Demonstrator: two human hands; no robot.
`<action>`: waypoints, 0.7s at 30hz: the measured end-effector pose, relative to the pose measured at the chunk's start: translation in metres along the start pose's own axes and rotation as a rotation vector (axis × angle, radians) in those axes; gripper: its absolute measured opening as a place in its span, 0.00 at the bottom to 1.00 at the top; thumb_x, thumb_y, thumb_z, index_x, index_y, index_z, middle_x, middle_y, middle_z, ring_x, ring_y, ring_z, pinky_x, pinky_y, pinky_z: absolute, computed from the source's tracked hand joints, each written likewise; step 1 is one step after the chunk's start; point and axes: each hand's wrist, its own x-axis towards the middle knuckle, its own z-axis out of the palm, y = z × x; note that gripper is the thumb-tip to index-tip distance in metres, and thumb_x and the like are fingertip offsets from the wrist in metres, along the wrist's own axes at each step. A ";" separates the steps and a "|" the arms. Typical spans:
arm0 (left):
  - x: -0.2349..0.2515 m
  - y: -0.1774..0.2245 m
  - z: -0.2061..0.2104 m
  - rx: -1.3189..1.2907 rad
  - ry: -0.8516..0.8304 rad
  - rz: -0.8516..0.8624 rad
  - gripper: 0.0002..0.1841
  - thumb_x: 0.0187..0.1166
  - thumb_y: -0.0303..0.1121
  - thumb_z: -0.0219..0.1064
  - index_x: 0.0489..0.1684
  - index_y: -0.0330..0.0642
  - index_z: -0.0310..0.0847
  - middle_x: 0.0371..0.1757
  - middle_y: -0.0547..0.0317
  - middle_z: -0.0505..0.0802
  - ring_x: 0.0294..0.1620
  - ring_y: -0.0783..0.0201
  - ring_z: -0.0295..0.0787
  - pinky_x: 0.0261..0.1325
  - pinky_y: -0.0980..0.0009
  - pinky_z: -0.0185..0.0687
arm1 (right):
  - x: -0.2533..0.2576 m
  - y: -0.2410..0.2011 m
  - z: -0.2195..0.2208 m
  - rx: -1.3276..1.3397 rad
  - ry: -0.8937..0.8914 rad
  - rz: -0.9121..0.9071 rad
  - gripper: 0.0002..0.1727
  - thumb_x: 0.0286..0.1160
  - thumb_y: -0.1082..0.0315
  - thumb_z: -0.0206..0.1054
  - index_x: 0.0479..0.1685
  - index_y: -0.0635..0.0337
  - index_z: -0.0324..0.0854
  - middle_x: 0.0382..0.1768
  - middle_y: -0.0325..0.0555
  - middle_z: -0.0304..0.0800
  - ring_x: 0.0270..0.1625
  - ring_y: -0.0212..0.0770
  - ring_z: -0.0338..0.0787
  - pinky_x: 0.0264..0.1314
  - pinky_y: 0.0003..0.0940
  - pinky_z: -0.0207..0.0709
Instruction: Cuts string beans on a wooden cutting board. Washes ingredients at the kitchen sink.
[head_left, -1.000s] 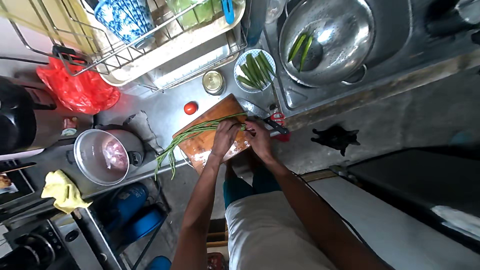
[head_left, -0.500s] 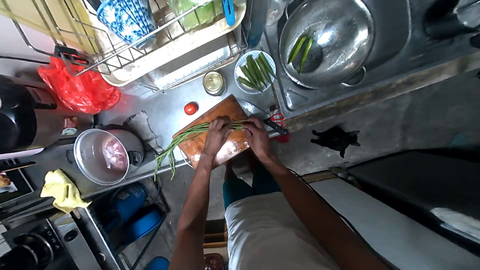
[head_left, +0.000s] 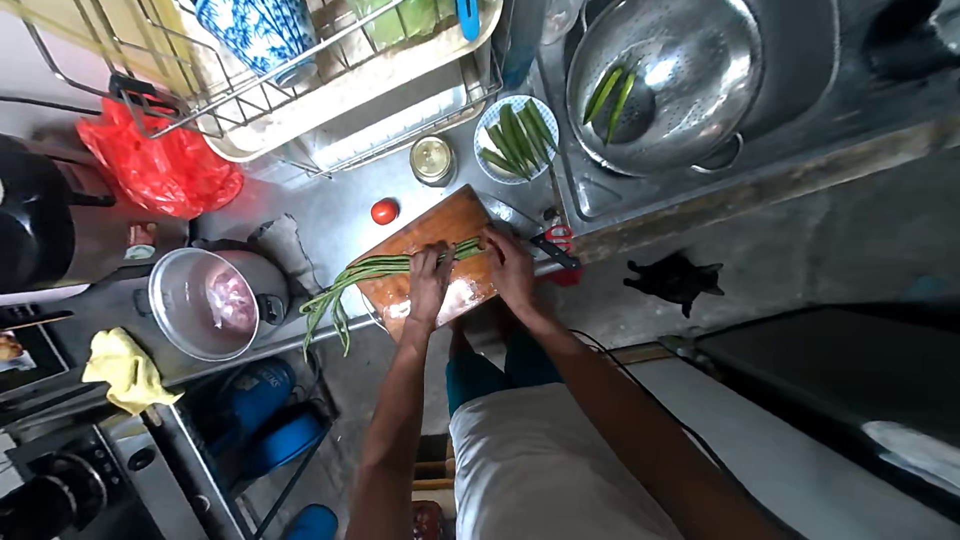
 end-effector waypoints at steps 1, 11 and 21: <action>-0.001 0.000 0.002 0.004 0.009 -0.002 0.18 0.87 0.40 0.64 0.71 0.50 0.86 0.74 0.53 0.85 0.78 0.48 0.76 0.81 0.50 0.70 | -0.003 -0.001 0.005 -0.014 0.015 0.020 0.23 0.89 0.63 0.62 0.82 0.46 0.77 0.74 0.45 0.85 0.67 0.47 0.90 0.68 0.52 0.85; -0.002 -0.002 0.000 0.022 -0.042 0.059 0.20 0.89 0.36 0.62 0.77 0.47 0.81 0.79 0.54 0.82 0.82 0.49 0.73 0.84 0.50 0.65 | -0.011 -0.006 0.005 -0.074 -0.058 0.016 0.22 0.90 0.62 0.60 0.80 0.47 0.79 0.77 0.44 0.83 0.70 0.48 0.89 0.69 0.54 0.84; 0.000 -0.004 -0.001 -0.058 0.087 0.077 0.17 0.87 0.38 0.65 0.65 0.37 0.84 0.69 0.49 0.89 0.75 0.50 0.82 0.80 0.53 0.73 | 0.006 0.066 -0.049 -0.440 0.031 0.053 0.24 0.85 0.59 0.67 0.77 0.54 0.76 0.75 0.63 0.76 0.76 0.66 0.78 0.75 0.63 0.75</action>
